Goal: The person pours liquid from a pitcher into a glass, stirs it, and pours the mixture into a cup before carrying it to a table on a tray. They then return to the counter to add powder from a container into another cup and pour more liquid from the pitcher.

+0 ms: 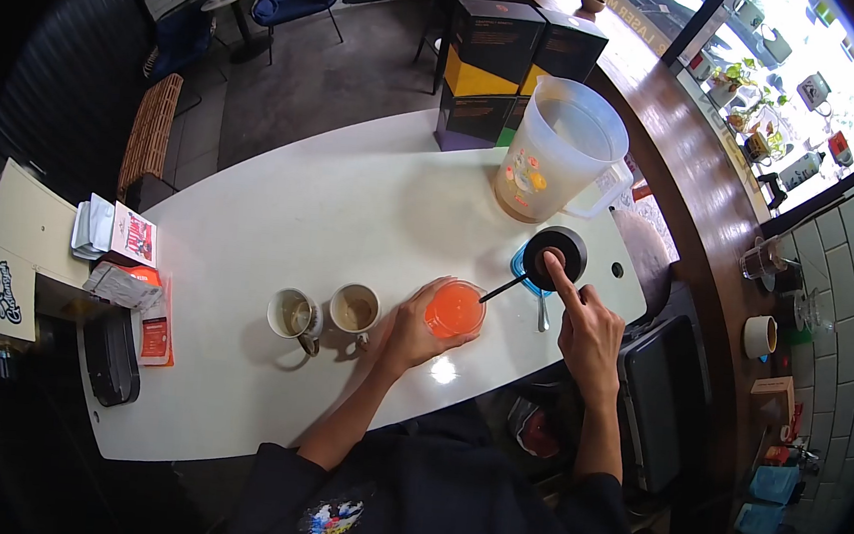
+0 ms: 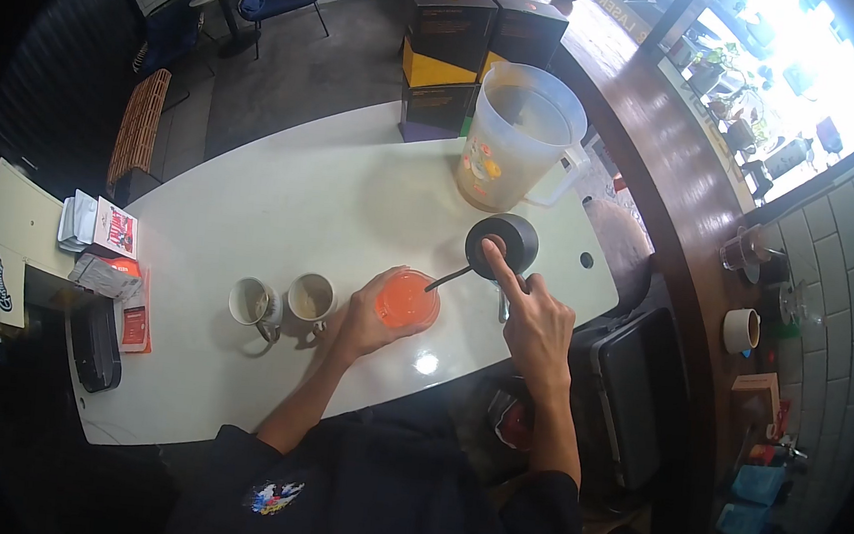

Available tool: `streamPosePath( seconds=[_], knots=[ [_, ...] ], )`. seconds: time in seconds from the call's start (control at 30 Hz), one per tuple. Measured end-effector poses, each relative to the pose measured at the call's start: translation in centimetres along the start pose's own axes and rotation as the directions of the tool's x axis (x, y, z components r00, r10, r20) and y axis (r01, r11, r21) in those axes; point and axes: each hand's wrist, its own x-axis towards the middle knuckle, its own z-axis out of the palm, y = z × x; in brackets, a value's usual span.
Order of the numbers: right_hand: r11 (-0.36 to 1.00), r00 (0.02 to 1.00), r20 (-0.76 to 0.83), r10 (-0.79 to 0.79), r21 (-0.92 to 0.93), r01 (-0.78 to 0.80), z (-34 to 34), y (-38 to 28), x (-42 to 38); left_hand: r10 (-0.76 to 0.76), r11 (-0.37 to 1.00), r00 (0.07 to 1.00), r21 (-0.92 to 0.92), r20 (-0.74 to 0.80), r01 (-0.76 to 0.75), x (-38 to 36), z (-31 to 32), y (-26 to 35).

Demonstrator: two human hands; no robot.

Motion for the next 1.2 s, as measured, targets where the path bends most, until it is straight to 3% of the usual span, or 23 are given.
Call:
streamPosePath(
  seconds=[0.57, 0.73, 0.97, 1.2],
  knots=[
    [0.999, 0.997, 0.067, 0.037, 0.034, -0.04, 1.2, 0.0, -0.6, -0.038, 0.999, 0.999, 0.015, 0.016, 0.038, -0.1, -0.2, 0.3],
    [0.972, 0.991, 0.107, 0.074, 0.215, -0.096, 1.8, 0.3, -0.8, -0.027, 0.999, 1.0, 0.031, 0.012, 0.026, -0.1, -0.1, 0.0],
    [0.986, 0.993, 0.098, 0.07, 0.142, -0.084, 1.7, 0.1, -0.9, 0.008, 1.0, 1.0, 0.027, -0.012, -0.008, 0.0, 0.1, -0.3],
    [0.963, 0.989, 0.111, 0.098, 0.24, -0.122, 1.9, 0.4, -1.1, -0.016, 0.999, 1.0, 0.051, -0.007, 0.017, -0.1, 0.0, -0.2]
  ],
)
